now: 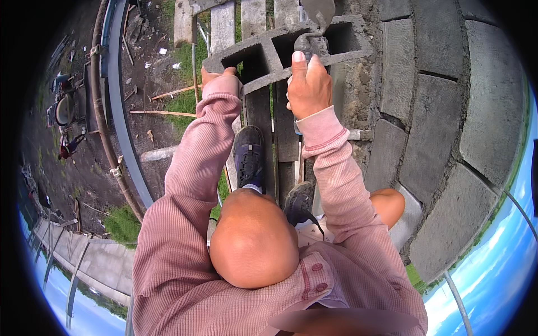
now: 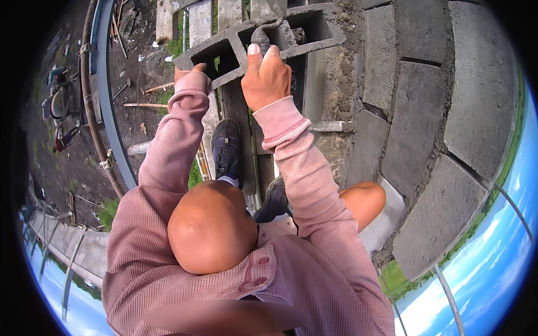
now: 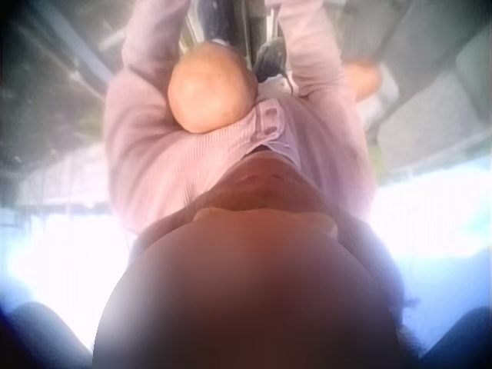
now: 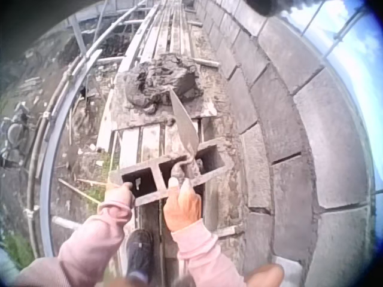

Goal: The person lifts hollow concrete blocks from a scaffold, places them onto a partially built wall, and uses a trowel to apply and smooth mortar between joints. The person repeatedly positions blocks, taps them into alignment, and scrapes away excess mortar.

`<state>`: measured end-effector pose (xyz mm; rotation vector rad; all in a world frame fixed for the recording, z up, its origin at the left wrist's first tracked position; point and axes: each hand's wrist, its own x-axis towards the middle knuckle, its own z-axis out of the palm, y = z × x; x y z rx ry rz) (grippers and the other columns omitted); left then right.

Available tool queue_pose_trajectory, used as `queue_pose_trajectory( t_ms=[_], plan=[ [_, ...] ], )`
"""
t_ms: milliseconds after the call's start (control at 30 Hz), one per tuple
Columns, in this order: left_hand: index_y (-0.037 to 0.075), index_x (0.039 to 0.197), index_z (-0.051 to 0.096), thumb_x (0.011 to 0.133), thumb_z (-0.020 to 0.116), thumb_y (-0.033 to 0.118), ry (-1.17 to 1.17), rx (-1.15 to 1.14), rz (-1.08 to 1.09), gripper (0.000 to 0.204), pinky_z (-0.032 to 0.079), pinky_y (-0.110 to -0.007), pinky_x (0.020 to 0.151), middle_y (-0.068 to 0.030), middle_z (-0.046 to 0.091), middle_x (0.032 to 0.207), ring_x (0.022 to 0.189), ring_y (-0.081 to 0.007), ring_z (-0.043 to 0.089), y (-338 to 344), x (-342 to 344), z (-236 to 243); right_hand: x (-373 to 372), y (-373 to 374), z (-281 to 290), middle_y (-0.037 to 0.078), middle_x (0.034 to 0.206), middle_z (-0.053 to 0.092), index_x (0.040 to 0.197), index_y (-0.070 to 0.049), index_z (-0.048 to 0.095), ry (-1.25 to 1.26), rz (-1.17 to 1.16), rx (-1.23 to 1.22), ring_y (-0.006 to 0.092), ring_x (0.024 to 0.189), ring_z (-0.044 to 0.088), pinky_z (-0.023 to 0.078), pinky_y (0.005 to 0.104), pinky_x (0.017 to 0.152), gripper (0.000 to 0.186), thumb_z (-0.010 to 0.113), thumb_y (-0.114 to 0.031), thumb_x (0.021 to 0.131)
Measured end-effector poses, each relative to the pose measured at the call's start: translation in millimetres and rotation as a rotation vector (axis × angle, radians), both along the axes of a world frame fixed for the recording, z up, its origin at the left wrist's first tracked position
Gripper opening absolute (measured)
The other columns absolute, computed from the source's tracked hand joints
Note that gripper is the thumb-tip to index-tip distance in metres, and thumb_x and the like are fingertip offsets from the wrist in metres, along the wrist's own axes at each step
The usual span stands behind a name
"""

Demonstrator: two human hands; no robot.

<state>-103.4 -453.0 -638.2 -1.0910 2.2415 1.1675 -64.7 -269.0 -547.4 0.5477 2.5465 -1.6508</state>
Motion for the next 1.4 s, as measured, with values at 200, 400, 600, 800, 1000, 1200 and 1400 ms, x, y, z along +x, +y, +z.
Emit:
queue_pose_trajectory(
  t_ms=[200, 400, 600, 800, 1000, 1200, 1400],
  plan=[
    [0.001, 0.131, 0.055, 0.078, 0.084, 0.024, 0.131, -0.124, 0.034, 0.064, 0.050, -0.043, 0.093, -0.0206, 0.073, 0.107, 0.098, -0.0375, 0.070, 2.3, 2.1, -12.5, 8.3, 11.4, -7.2, 0.007, 0.064, 0.058, 0.098, 0.003, 0.055, -0.157, 0.101, 0.045, 0.0147, 0.044, 0.057, 0.048, 0.0312, 0.042, 0.048, 0.053, -0.045, 0.104],
    [0.006, 0.159, 0.007, 0.075, 0.090, 0.018, 0.345, 0.857, -0.181, 0.119, 0.025, -0.040, 0.118, -0.0262, 0.023, 0.162, 0.151, -0.0313, 0.018, -49.9, 45.9, -10.2, 3.3, 130.2, -24.4, 0.007, 0.088, 0.071, 0.129, 0.004, 0.061, 0.200, -0.352, -0.135, 0.0249, 0.074, 0.069, 0.055, 0.0413, 0.072, 0.044, 0.071, -0.023, 0.096],
    [-0.001, 0.152, 0.041, 0.072, 0.089, 0.000, 0.503, 0.591, -0.145, 0.094, 0.042, -0.035, 0.108, -0.0148, 0.055, 0.145, 0.125, -0.0206, 0.055, -43.1, 73.0, -44.9, -35.7, 211.5, -150.6, 0.009, 0.114, 0.066, 0.128, 0.003, 0.063, 0.346, -0.397, -0.377, 0.0209, 0.104, 0.061, 0.045, 0.0339, 0.097, 0.053, 0.074, -0.037, 0.094],
    [0.004, 0.093, 0.074, 0.079, 0.090, 0.037, 0.487, 0.546, 0.241, 0.039, 0.040, -0.032, 0.049, 0.0020, 0.062, 0.067, 0.051, -0.0098, 0.051, -34.1, 24.3, -43.7, -83.0, 206.1, -168.0, 0.010, 0.094, 0.069, 0.103, 0.004, 0.071, 0.344, -0.438, -0.130, 0.0240, 0.088, 0.061, 0.048, 0.0378, 0.088, 0.069, 0.081, -0.060, 0.081],
    [0.009, 0.092, 0.075, 0.075, 0.092, 0.045, 0.459, 0.310, 0.278, 0.043, 0.042, -0.034, 0.047, -0.0010, 0.061, 0.064, 0.046, -0.0135, 0.050, -23.7, -38.8, -16.2, -126.1, 186.8, -123.5, 0.023, 0.093, 0.072, 0.093, 0.009, 0.071, 0.114, -0.418, 0.192, 0.0354, 0.089, 0.067, 0.051, 0.0442, 0.088, 0.075, 0.087, -0.061, 0.071],
    [-0.008, 0.139, 0.054, 0.080, 0.076, 0.065, -0.201, 0.186, 0.101, 0.096, 0.040, -0.037, 0.112, -0.0194, 0.061, 0.138, 0.128, -0.0271, 0.058, -49.0, -65.1, -5.9, -87.2, 188.8, -101.8, 0.031, 0.105, 0.072, 0.098, 0.012, 0.072, -0.156, -0.328, 0.479, 0.0411, 0.102, 0.071, 0.053, 0.0449, 0.093, 0.077, 0.088, -0.057, 0.069],
    [-0.003, 0.143, 0.053, 0.089, 0.066, 0.064, -0.340, 0.429, 0.140, 0.087, 0.038, -0.040, 0.113, -0.0189, 0.058, 0.143, 0.134, -0.0285, 0.052, -66.1, -33.1, -71.1, -48.6, 217.4, -83.3, 0.028, 0.109, 0.072, 0.106, 0.016, 0.068, -0.461, -0.135, 0.412, 0.0368, 0.101, 0.072, 0.053, 0.0415, 0.092, 0.077, 0.088, -0.050, 0.072]
  ],
)
